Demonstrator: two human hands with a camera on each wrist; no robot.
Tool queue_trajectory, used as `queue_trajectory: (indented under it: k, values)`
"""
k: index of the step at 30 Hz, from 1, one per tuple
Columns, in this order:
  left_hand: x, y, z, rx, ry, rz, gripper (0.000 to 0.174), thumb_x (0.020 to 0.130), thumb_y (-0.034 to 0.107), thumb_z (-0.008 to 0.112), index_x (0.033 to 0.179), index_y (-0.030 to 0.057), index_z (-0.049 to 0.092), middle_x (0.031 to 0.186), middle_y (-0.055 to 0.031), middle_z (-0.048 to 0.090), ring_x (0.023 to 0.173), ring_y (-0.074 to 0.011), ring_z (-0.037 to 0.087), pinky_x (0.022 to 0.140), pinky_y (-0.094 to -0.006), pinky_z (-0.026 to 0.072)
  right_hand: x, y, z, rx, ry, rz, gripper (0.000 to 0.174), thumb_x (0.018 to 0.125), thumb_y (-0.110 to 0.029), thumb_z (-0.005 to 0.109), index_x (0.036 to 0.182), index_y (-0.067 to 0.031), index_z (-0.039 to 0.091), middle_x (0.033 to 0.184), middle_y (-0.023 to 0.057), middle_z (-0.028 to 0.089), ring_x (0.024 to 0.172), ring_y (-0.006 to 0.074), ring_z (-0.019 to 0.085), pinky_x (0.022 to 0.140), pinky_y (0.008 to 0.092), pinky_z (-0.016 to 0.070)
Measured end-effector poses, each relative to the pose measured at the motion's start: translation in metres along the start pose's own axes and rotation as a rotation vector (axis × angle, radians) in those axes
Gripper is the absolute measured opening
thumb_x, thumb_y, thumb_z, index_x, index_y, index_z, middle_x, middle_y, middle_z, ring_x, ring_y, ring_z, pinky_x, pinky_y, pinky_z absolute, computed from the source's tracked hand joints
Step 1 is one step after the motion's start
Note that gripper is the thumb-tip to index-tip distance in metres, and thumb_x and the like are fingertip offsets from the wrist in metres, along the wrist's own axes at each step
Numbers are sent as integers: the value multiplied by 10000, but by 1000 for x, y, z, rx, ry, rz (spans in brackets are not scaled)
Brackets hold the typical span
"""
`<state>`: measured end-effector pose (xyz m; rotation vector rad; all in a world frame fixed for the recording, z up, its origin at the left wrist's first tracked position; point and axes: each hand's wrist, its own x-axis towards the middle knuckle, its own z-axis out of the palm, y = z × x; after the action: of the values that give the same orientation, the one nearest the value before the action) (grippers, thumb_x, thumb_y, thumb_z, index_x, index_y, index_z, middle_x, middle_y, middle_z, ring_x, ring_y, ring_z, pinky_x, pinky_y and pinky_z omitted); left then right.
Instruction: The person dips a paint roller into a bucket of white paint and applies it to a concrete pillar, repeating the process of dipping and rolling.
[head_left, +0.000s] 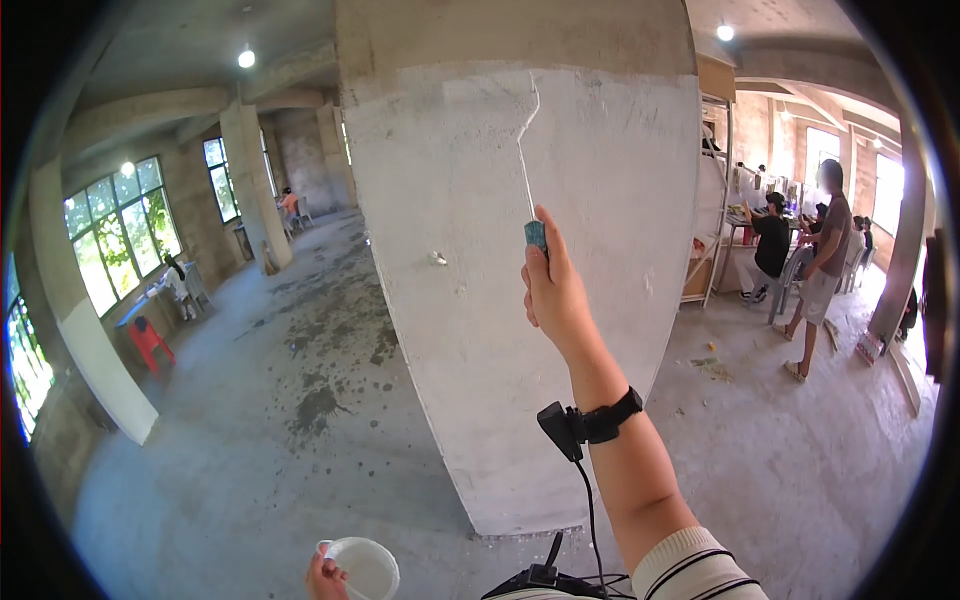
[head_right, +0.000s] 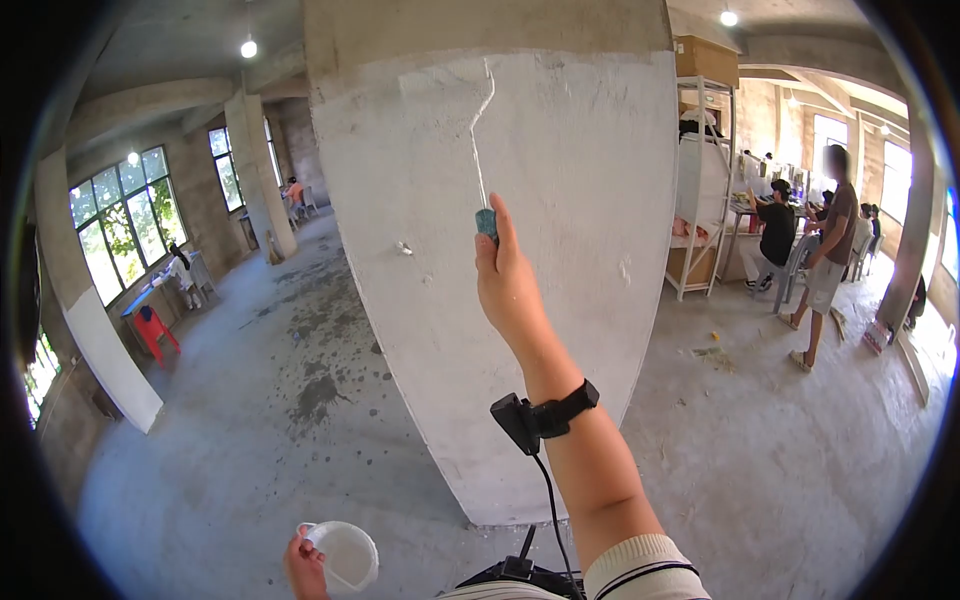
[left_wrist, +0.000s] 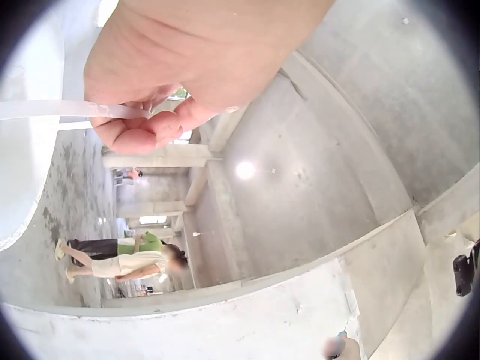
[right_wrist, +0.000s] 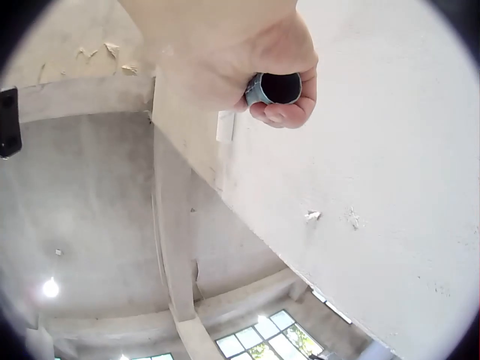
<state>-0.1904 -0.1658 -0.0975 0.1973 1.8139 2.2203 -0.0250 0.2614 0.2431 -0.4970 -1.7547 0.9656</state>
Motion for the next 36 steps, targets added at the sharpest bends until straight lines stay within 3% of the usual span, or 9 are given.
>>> queue_trajectory:
  k: [7,10,12,15,24,28,31,34,36]
  values:
    - [12,-10,-12,143,47,104,137,858,48,482,963,17,564,809,-6,518,710,-122,507,591,-263,440,-73,91,0,-105,68,-69,485,949,-111,415,1410,-119,267,829,114,549,699,194,530,687,296,443]
    - [21,-11,-20,359,-18,175,180,830,49,496,983,8,581,769,-44,544,697,-138,530,596,-284,452,-94,91,-3,-109,118,-39,460,961,-107,389,1409,-174,307,663,-19,348,524,58,335,440,194,300]
    - [20,-6,-14,396,-1,208,194,823,41,503,995,11,588,749,-65,553,683,-149,536,603,-291,454,-96,74,-13,-59,6,185,492,945,-121,437,1411,-130,278,868,167,574,730,255,554,725,319,448]
    - [31,-9,-13,278,21,158,241,815,26,509,1042,16,590,740,-103,577,671,-169,546,618,-303,459,-62,70,-18,-18,31,-92,467,952,-144,430,1400,-135,299,872,178,581,707,271,559,716,336,456]
    - [-4,6,13,192,35,181,243,840,32,508,1049,30,631,766,-26,549,678,-128,502,619,-249,429,-35,64,-28,-192,-1,-169,499,943,-135,447,1401,-106,252,966,240,606,868,419,589,762,389,464]
    - [2,-2,4,-326,75,-95,285,829,17,503,1092,36,609,795,-9,547,704,-116,516,637,-244,439,-75,97,-35,1,7,-26,430,934,-149,478,1344,-75,371,811,132,565,688,208,554,662,317,456]
    - [3,-16,-4,-85,34,103,259,840,40,503,1081,25,597,799,-14,546,694,-118,518,631,-246,444,-96,80,-45,146,39,167,385,929,-151,488,1294,-42,429,731,64,497,636,121,453,594,266,416]
    - [-12,-2,3,277,20,254,193,853,60,503,1014,19,601,797,-15,548,691,-116,520,631,-230,438,-92,78,-52,67,64,14,375,928,-145,485,1279,-27,435,690,43,475,617,115,439,566,253,389]
    - [-15,9,14,11,107,78,245,857,154,522,1046,23,607,727,17,489,621,-95,441,586,-240,386,-86,66,-51,47,13,62,356,928,-142,482,1263,-25,449,691,61,485,619,134,454,586,265,404]
